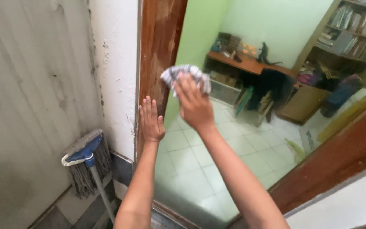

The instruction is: Wiping a glass door and its wooden frame with a damp cloth dipped in a bucket of water.

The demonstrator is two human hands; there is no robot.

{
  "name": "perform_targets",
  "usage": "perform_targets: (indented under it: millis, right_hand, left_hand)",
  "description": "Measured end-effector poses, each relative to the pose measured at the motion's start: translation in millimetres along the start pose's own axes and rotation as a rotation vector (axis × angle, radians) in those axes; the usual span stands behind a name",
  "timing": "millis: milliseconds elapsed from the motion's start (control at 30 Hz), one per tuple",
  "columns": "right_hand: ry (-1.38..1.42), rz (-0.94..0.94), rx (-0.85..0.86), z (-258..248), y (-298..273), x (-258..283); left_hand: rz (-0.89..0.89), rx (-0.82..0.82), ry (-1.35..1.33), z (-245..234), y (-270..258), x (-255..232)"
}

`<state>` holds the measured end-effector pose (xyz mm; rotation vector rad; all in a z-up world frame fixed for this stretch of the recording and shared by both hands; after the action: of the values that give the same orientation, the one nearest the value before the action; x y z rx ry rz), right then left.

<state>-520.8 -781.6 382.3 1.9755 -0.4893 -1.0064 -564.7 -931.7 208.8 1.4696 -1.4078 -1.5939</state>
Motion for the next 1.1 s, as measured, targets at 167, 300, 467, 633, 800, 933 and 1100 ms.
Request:
perform_targets:
  millis: [167, 300, 467, 633, 800, 933, 1100]
  right_hand:
    - [0.032, -0.110, 0.218, 9, -130, 40]
    - [-0.125, -0.104, 0.246, -38, -174, -15]
    - [-0.232, 0.234, 0.022, -119, -136, -136]
    - [-0.152, 0.314, -0.083, -111, -27, -145]
    - [0.019, 0.192, -0.121, -51, 44, -87]
    - [0.156, 0.067, -0.025, 6, 43, -10]
    - [0.170, 0.147, 0.047, 59, -43, 54]
  left_hand:
    - [0.036, -0.017, -0.039, -6, 6, -5]
    - [0.050, -0.009, -0.045, -7, 5, -9]
    - [0.038, 0.120, -0.008, -12, 9, -15]
    - [-0.067, 0.252, 0.070, -25, -14, -18]
    - [-0.153, 0.387, 0.188, -25, -79, -1]
    - [-0.279, 0.503, 0.114, -31, -129, 9]
    - [-0.341, 0.557, 0.170, -40, -199, 38]
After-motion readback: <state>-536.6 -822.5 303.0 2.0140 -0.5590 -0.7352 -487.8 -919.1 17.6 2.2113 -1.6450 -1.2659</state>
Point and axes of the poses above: each hand's wrist, its own y-axis towards the middle knuckle, its own z-axis out of the palm, x = y × z, the point moved 10 cm from there along y, towards the middle knuckle, and after that the axes turned 1 degree about -x, right-handed, at the moved point
